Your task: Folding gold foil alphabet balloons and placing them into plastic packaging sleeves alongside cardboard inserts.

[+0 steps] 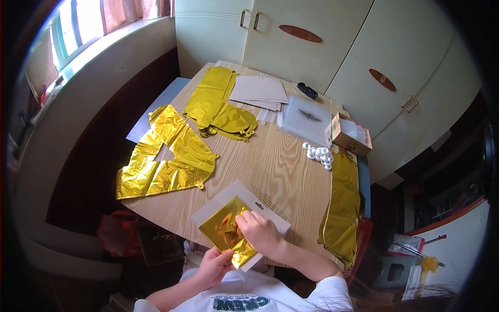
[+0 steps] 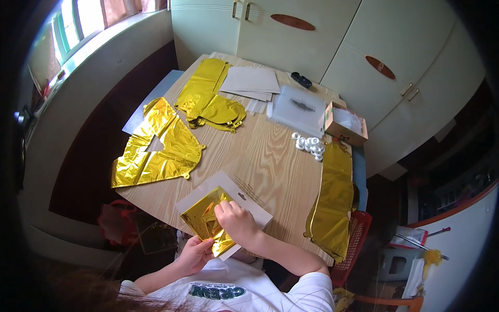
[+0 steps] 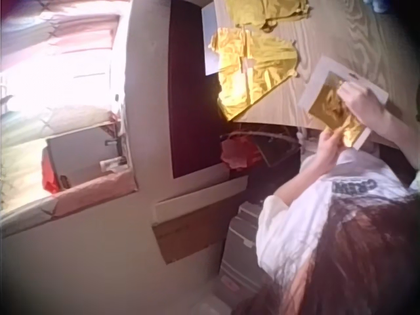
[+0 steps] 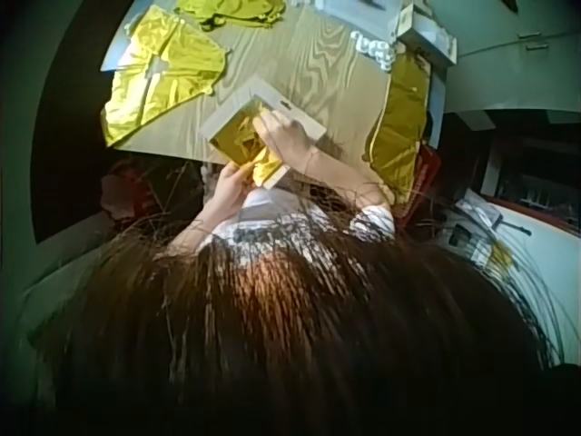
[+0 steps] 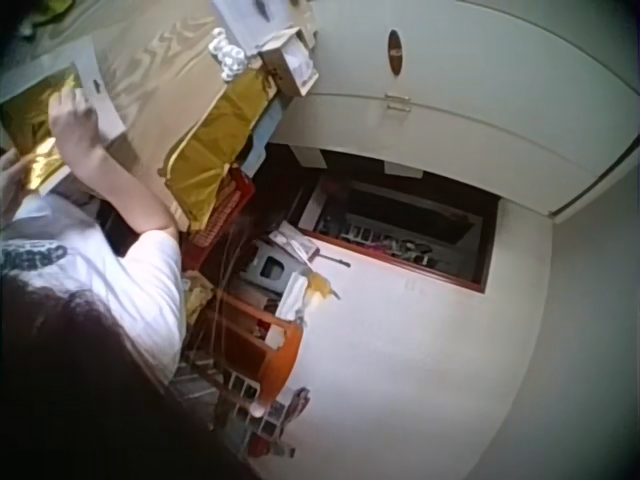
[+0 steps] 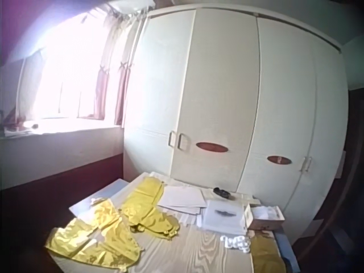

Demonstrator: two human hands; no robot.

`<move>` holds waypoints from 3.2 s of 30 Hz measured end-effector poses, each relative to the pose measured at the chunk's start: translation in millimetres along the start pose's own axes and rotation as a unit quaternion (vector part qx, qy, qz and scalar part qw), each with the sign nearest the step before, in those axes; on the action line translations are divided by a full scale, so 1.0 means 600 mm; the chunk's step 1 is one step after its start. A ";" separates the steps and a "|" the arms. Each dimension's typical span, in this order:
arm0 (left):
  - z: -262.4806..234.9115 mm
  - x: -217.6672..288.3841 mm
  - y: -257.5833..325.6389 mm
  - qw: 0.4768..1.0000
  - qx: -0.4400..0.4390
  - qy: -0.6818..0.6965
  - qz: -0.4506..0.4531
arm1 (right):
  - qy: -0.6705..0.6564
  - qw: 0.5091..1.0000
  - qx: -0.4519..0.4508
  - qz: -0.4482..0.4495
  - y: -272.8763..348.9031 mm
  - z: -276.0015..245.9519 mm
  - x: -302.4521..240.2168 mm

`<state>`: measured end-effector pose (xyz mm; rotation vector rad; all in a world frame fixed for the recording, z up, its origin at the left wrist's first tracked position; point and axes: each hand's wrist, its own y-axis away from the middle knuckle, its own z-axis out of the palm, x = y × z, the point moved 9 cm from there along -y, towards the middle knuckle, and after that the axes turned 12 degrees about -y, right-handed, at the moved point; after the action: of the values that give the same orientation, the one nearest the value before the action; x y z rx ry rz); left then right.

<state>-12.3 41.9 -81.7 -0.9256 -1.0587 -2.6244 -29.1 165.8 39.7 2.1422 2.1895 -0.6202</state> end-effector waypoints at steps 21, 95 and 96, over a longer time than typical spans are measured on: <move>-0.117 -0.031 0.049 0.991 0.052 -0.107 0.059 | -0.056 0.995 0.024 -0.074 0.025 0.044 -0.065; 0.034 0.206 0.040 0.371 0.066 -0.794 0.477 | -0.085 0.995 0.041 0.016 0.116 0.033 0.023; 0.035 0.206 0.032 0.361 0.055 -0.806 0.467 | -0.088 0.995 0.043 0.017 0.117 0.031 0.025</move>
<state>-93.1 51.0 15.2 -2.7842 -0.2758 -0.0270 32.4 173.4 -0.5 2.0693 2.0662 -0.8805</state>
